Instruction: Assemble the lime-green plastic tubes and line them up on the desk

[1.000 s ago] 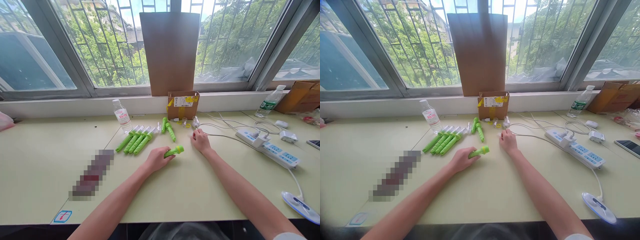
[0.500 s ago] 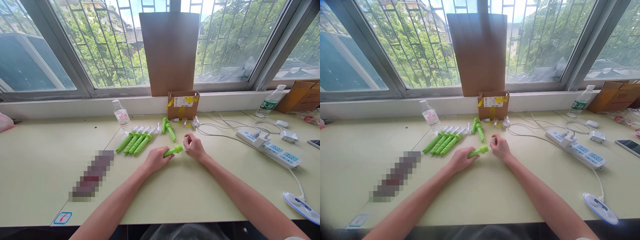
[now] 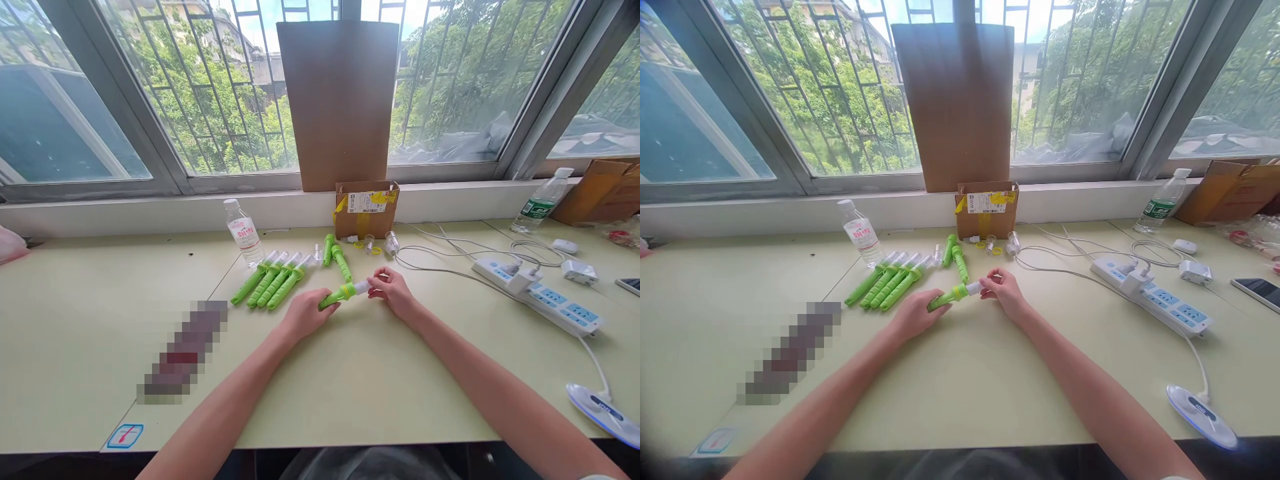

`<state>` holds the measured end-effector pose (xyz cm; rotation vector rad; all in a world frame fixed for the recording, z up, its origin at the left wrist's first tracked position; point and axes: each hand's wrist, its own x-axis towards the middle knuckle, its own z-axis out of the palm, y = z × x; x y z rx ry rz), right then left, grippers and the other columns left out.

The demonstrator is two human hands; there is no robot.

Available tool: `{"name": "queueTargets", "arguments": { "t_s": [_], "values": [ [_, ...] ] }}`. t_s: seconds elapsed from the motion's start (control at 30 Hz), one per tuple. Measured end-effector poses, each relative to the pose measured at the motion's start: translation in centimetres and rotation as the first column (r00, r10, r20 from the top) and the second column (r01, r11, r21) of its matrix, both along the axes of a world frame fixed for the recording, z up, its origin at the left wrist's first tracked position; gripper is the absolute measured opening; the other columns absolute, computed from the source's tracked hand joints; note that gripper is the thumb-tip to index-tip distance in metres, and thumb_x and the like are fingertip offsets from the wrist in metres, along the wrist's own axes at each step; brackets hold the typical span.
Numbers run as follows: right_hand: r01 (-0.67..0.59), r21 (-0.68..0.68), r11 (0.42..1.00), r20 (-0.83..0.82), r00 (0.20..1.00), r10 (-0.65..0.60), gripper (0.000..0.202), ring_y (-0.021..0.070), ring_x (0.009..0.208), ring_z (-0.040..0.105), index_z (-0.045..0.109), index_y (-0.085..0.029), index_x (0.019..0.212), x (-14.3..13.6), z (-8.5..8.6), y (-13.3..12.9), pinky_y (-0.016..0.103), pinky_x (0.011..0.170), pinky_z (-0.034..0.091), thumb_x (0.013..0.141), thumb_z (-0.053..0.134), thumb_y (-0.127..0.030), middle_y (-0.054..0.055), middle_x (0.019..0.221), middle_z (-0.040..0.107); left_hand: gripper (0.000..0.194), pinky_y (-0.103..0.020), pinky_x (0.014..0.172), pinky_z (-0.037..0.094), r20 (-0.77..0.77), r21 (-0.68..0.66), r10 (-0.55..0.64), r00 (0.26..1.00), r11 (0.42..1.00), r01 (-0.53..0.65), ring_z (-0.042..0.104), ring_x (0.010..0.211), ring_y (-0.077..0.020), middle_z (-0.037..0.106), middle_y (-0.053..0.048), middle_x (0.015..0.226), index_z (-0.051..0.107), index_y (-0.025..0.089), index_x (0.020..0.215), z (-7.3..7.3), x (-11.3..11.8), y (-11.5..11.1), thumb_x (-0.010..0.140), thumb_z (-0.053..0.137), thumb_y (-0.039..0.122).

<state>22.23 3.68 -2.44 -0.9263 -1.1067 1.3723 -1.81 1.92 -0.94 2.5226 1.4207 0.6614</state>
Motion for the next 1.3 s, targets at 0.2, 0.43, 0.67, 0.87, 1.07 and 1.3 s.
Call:
{"name": "queueTargets", "arguments": {
  "t_s": [0.2, 0.43, 0.67, 0.87, 1.07, 1.3],
  "values": [
    [0.002, -0.043, 0.999, -0.072, 0.997, -0.005, 0.038, 0.011, 0.058, 0.059, 0.05, -0.019, 0.078, 0.0, -0.3, 0.0, 0.028, 0.06, 0.054, 0.064, 0.08, -0.038, -0.001, 0.069, 0.062, 0.027, -0.023, 0.056, 0.03, 0.004, 0.009, -0.009, 1.0, 1.0, 0.009, 0.045, 0.058, -0.0117, 0.056, 0.002, 0.066, 0.061, 0.021, 0.08, 0.2, -0.1, -0.1, 0.085, 0.051, 0.045],
    [0.018, -0.009, 1.0, -0.025, 1.0, -0.018, 0.035, 0.0118, 0.058, 0.059, 0.055, -0.019, 0.078, -0.7, 0.1, -0.5, 0.03, 0.061, 0.054, 0.063, 0.08, -0.038, 0.0, 0.07, 0.064, 0.025, -0.023, 0.056, 0.03, -0.068, -0.004, -0.018, 0.998, 1.0, 0.018, 0.049, 0.06, -0.0131, 0.059, 0.0, 0.068, 0.059, 0.02, 0.075, 0.5, 0.1, -0.5, 0.084, 0.051, 0.042],
    [-0.081, 0.003, 0.997, 0.076, 0.994, 0.08, 0.033, 0.0142, 0.064, 0.063, 0.068, -0.014, 0.087, -1.4, 0.6, -1.4, 0.035, 0.07, 0.055, 0.067, 0.076, -0.04, 0.006, 0.079, 0.069, 0.023, -0.023, 0.058, 0.031, -0.08, 0.019, -0.027, 0.996, 0.999, 0.029, 0.052, 0.063, -0.0137, 0.061, 0.0, 0.071, 0.058, 0.02, 0.075, 0.0, 0.2, -0.6, 0.086, 0.049, 0.038],
    [-0.17, 0.005, 0.985, 0.269, 0.949, 0.163, 0.036, 0.0139, 0.058, 0.06, 0.07, -0.014, 0.09, -1.3, 0.7, -1.7, 0.031, 0.061, 0.053, 0.069, 0.072, -0.044, 0.003, 0.068, 0.066, 0.02, -0.023, 0.059, 0.033, -0.131, 0.038, -0.047, 0.99, 0.998, 0.052, 0.056, 0.067, -0.0141, 0.064, -0.001, 0.075, 0.063, 0.022, 0.082, -0.2, 0.1, -0.5, 0.085, 0.051, 0.037],
    [-0.301, -0.005, 0.954, 0.404, 0.872, 0.277, 0.039, 0.0129, 0.053, 0.056, 0.07, -0.017, 0.098, -1.4, 0.6, -1.9, 0.026, 0.05, 0.046, 0.068, 0.074, -0.042, 0.0, 0.062, 0.063, 0.016, -0.023, 0.058, 0.033, -0.171, 0.083, -0.048, 0.984, 0.995, 0.063, 0.057, 0.066, -0.0136, 0.065, 0.0, 0.077, 0.066, 0.023, 0.088, -0.2, 0.0, -0.6, 0.083, 0.055, 0.034],
    [-0.238, 0.021, 0.971, 0.351, 0.911, 0.216, 0.04, 0.0123, 0.055, 0.055, 0.07, -0.016, 0.097, -2.0, 0.6, -2.1, 0.027, 0.056, 0.049, 0.067, 0.074, -0.041, -0.001, 0.061, 0.061, 0.027, -0.024, 0.063, 0.037, -0.146, 0.093, -0.032, 0.989, 0.995, 0.046, 0.061, 0.074, -0.0164, 0.068, -0.001, 0.087, 0.064, 0.024, 0.099, 0.0, 0.0, -0.3, 0.085, 0.054, 0.045]
  ]
}}
